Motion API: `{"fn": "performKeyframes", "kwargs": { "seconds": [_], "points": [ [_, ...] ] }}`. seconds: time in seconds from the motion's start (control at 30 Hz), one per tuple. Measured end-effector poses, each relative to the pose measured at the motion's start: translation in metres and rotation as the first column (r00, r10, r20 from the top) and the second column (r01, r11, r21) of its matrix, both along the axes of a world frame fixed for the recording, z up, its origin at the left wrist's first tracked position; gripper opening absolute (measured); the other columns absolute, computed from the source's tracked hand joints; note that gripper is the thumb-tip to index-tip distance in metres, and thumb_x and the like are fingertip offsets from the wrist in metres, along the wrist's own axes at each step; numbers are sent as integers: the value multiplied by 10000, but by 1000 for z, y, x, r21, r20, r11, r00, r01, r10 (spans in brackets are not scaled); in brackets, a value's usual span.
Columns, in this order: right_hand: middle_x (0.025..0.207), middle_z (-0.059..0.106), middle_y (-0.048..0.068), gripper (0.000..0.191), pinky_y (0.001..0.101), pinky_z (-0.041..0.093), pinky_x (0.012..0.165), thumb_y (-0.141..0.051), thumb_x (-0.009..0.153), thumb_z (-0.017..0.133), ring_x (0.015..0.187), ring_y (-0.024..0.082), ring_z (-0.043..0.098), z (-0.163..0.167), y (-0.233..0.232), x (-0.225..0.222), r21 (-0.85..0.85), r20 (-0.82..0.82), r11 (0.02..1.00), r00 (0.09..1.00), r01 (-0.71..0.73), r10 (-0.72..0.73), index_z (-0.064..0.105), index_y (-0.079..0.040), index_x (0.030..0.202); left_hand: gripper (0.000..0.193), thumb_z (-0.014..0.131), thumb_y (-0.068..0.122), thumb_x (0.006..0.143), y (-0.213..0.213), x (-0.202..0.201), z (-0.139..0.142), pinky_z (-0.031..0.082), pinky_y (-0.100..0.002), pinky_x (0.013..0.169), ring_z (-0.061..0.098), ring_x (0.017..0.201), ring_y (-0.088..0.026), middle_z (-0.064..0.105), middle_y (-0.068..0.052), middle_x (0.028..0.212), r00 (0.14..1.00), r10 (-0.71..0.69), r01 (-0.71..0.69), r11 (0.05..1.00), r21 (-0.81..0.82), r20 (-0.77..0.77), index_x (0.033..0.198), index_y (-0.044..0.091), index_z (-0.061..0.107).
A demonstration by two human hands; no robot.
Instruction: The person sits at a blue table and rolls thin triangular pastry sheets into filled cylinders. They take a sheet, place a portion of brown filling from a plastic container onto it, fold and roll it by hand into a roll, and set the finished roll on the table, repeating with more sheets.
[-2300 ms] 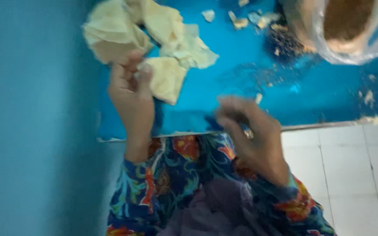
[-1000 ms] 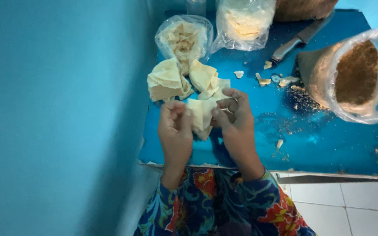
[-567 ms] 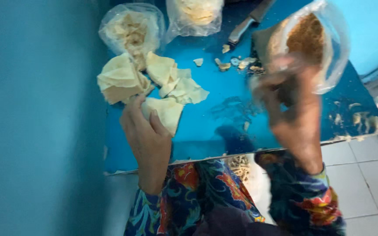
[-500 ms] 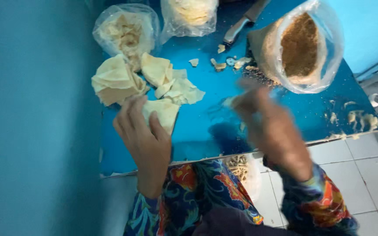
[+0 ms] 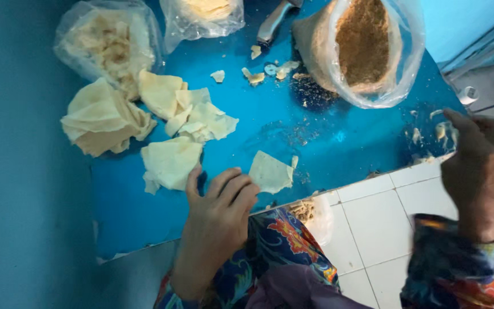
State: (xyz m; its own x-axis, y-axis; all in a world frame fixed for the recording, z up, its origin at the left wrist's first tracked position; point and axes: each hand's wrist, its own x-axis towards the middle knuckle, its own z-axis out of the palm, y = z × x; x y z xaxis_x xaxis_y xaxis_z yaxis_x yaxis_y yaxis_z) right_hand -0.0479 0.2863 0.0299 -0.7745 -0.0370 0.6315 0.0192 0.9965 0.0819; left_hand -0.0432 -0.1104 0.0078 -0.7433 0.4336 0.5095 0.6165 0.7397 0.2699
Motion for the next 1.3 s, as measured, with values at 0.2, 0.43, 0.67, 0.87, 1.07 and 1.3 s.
{"fn": "performKeyframes", "kwargs": {
  "seconds": [0.2, 0.43, 0.67, 0.87, 1.07, 1.3],
  "points": [
    [1148, 655, 114, 411, 330, 524, 972, 119, 917, 680, 1056, 228, 606, -50, 81, 18, 161, 143, 980, 980, 117, -141, 759, -104, 1253, 208, 713, 202, 946, 7, 0, 3, 271, -674, 1131, 584, 1148, -228, 632, -7, 1120, 1000, 5, -5, 999, 40, 10, 1139, 130, 687],
    [1133, 610, 121, 408, 302, 492, 923, 233, 911, 512, 1078, 214, 593, -31, 63, 11, -215, 114, 970, 984, -110, 137, 691, -81, 1102, 203, 737, 156, 908, 2, -1, -9, 281, -700, 1141, 579, 1177, -256, 633, -17, 1121, 999, -30, 30, 999, 16, -39, 1104, 144, 685],
    [1180, 608, 66, 554, 440, 370, 954, 107, 819, 591, 1142, 275, 534, 10, -114, -27, -238, 261, 746, 699, -622, 666, 776, -258, 1191, 195, 709, 98, 948, -4, 3, -17, 304, -713, 1166, 580, 1204, -251, 630, -31, 1139, 992, -43, 41, 999, -22, -117, 1136, 149, 699],
    [1258, 568, 74, 594, 488, 364, 1066, -105, 826, 705, 1209, 300, 513, 11, -172, -46, 4, 269, 639, 616, -769, 740, 686, -320, 1379, 163, 692, 131, 949, -11, 5, -8, 291, -716, 1164, 595, 1182, -235, 633, -18, 1102, 998, -27, 28, 999, 16, -57, 1111, 144, 706],
    [1281, 575, 54, 506, 487, 362, 1121, -170, 868, 674, 1248, 263, 522, 17, -170, -57, 314, 330, 641, 714, -700, 618, 655, -172, 1373, 157, 734, 197, 934, -10, 5, 1, 298, -686, 1149, 610, 1120, -199, 633, 3, 1048, 997, 20, -14, 996, 86, -70, 1074, 140, 691],
    [1151, 588, 110, 551, 508, 412, 978, -50, 708, 680, 1155, 319, 528, 24, -175, -35, -14, 327, 631, 592, -776, 736, 750, -184, 1238, 102, 736, 175, 904, -5, 5, 5, 296, -661, 1124, 629, 1018, -200, 629, 12, 958, 986, 145, -140, 988, 65, -87, 962, 172, 653]
  ]
}}
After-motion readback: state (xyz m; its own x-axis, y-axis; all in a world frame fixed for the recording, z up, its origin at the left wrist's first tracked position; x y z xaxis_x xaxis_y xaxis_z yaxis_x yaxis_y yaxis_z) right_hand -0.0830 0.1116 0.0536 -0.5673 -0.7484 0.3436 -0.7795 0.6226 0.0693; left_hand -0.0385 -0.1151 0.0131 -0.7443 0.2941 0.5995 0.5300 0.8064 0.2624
